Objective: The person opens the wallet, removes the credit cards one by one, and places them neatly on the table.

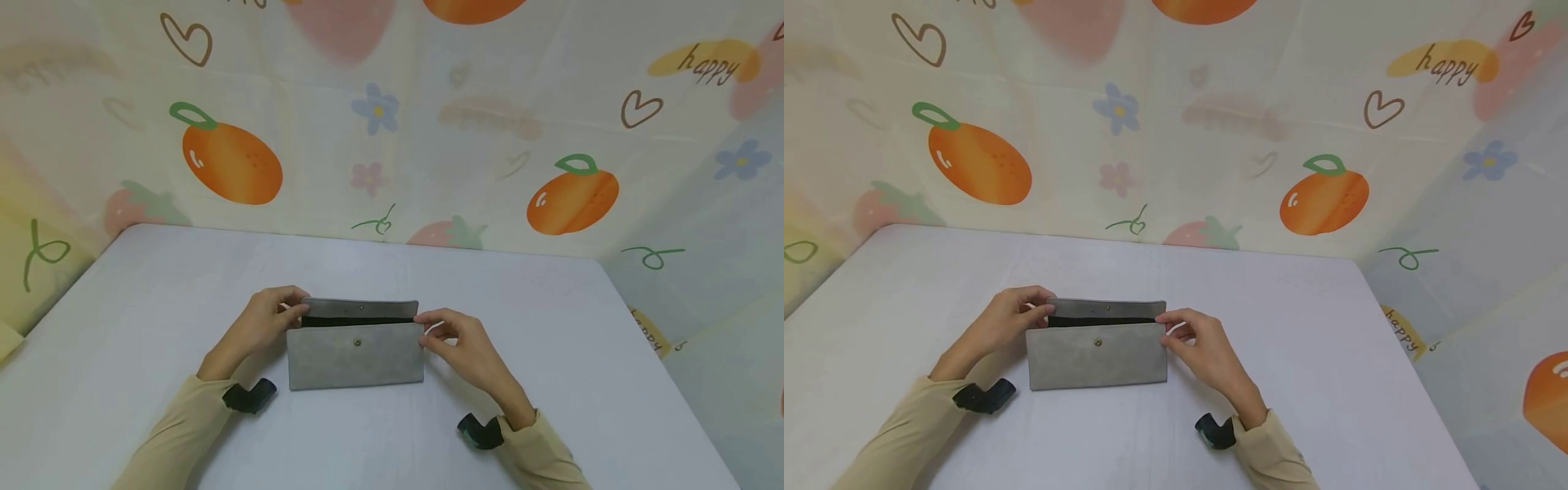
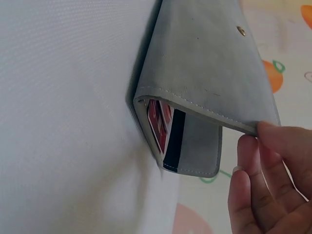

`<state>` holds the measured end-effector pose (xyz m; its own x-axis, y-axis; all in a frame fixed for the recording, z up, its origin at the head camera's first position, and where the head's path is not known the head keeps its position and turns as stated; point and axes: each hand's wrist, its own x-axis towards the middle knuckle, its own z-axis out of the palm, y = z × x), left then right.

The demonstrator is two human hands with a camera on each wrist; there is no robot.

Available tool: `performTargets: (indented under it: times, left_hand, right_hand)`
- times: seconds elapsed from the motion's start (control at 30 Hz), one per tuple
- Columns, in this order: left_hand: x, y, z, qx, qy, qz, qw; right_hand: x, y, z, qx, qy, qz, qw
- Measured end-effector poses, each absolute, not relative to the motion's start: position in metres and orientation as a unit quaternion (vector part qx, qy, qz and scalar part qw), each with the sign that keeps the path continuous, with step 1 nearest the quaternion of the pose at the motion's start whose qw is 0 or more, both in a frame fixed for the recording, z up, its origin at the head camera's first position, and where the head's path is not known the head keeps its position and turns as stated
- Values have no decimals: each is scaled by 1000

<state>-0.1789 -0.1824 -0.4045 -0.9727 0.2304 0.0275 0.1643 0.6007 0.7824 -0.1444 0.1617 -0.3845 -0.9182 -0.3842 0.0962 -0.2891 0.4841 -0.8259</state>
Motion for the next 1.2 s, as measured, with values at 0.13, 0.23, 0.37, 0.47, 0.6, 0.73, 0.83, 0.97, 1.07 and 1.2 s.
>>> performTargets:
  times: [0.13,0.23,0.37,0.47,0.6,0.73,0.83,0.97,1.07,1.2]
  left_hand:
    - [-179,-184,-403,102,895,431,56]
    - [-179,-186,-402,100,895,429,69]
    - [-178,-189,-400,98,894,429,90]
    - [-178,-191,-398,99,890,432,106]
    - [-178,-193,-395,107,885,436,121]
    - [-177,-192,-394,109,881,440,133]
    - [-177,-191,-395,102,880,443,140]
    - [-177,-191,-395,96,883,437,144]
    - [-177,-190,-393,98,884,433,147]
    - [-175,-190,-392,100,881,437,150]
  right_hand:
    - [-145,162,-384,-191,857,-475,65]
    - [-145,162,-382,-189,853,-479,78]
    - [-146,164,-381,-196,849,-482,90]
    - [-147,165,-380,-209,847,-479,97]
    - [-147,168,-380,-227,842,-479,102]
    - [-148,170,-379,-231,836,-487,107]
    - [-148,171,-378,-234,830,-494,115]
    - [-149,173,-376,-243,821,-499,133]
    - [-149,176,-374,-248,816,-499,155]
    - [-150,179,-374,-260,811,-492,182]
